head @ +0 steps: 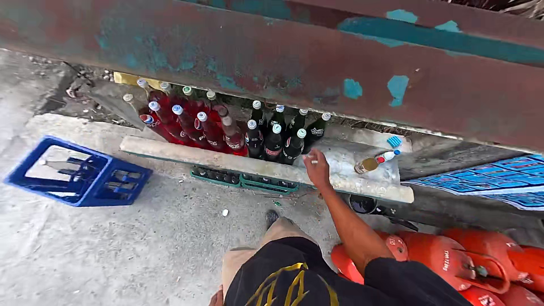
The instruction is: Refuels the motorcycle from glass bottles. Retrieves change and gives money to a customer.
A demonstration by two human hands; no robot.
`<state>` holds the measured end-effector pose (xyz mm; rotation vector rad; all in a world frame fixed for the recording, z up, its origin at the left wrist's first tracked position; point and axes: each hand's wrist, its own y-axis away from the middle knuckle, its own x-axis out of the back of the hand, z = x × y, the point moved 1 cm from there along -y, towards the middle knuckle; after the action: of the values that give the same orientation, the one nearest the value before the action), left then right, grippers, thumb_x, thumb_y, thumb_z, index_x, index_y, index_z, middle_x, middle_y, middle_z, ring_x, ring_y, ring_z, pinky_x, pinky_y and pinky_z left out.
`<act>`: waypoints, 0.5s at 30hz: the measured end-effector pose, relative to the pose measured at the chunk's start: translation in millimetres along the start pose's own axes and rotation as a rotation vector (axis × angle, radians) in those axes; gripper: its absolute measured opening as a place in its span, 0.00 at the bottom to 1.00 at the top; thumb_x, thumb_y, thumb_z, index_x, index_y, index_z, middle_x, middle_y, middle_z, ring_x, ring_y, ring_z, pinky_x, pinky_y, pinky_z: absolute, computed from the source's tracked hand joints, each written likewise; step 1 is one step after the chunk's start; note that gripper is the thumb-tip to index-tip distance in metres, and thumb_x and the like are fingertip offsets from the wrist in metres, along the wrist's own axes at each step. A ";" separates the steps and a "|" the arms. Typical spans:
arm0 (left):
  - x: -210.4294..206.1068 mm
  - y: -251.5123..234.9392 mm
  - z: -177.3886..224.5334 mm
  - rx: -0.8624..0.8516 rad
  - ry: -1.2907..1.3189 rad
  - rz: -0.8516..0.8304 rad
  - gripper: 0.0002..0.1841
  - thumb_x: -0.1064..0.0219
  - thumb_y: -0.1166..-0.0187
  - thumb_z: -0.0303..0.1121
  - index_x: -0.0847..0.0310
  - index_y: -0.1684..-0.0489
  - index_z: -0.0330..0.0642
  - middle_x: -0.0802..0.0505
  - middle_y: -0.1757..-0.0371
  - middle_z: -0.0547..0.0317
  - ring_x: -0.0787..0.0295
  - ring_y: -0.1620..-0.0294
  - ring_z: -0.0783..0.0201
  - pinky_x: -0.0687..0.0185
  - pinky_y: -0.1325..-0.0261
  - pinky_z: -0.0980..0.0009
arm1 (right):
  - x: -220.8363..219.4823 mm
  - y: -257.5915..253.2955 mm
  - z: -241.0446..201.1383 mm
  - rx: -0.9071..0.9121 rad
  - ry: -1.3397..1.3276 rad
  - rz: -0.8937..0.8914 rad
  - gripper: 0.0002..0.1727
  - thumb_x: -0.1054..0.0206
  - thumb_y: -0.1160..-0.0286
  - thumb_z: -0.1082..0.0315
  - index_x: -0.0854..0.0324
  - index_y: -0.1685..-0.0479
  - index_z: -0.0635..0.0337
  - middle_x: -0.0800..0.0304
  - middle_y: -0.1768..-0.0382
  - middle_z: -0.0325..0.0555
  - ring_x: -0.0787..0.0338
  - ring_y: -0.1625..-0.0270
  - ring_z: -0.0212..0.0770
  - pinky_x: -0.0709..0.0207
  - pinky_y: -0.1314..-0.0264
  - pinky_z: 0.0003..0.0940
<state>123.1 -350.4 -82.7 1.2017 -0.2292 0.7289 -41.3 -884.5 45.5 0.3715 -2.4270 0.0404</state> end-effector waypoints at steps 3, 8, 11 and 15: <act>-3.3 -27.4 11.2 -0.053 0.051 -0.111 0.24 0.42 0.09 0.44 0.16 0.40 0.27 0.07 0.47 0.31 0.08 0.45 0.39 0.18 0.36 0.40 | -10.4 -54.8 -16.6 0.078 -0.020 0.038 0.38 0.28 0.22 0.50 0.31 0.19 0.66 0.21 0.26 0.64 0.17 0.28 0.57 0.20 0.28 0.53; 6.7 -59.4 85.0 -0.056 0.228 -0.097 0.23 0.44 0.08 0.42 0.21 0.31 0.28 0.09 0.40 0.33 0.08 0.44 0.40 0.15 0.41 0.41 | -32.6 -89.4 -21.9 0.033 -0.079 0.075 0.35 0.26 0.24 0.47 0.22 0.27 0.66 0.16 0.30 0.63 0.16 0.27 0.59 0.25 0.23 0.59; 8.8 -63.7 119.4 -0.133 0.260 -0.024 0.22 0.43 0.09 0.42 0.20 0.33 0.30 0.08 0.42 0.35 0.07 0.45 0.42 0.14 0.40 0.43 | -45.7 -105.8 -15.2 0.067 -0.215 0.104 0.25 0.22 0.28 0.54 0.13 0.40 0.64 0.07 0.45 0.56 0.09 0.41 0.49 0.19 0.32 0.53; 1.5 -63.7 138.5 -0.143 0.205 -0.076 0.19 0.41 0.10 0.39 0.18 0.36 0.32 0.07 0.45 0.38 0.07 0.46 0.46 0.15 0.39 0.45 | -53.8 -110.0 -19.3 0.107 -0.284 0.153 0.14 0.24 0.26 0.60 0.09 0.55 0.65 0.05 0.60 0.48 0.07 0.55 0.36 0.16 0.42 0.40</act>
<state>192.8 -485.9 -79.4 0.9878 -0.0637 0.7505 40.5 -973.9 19.1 0.2516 -2.7385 0.1980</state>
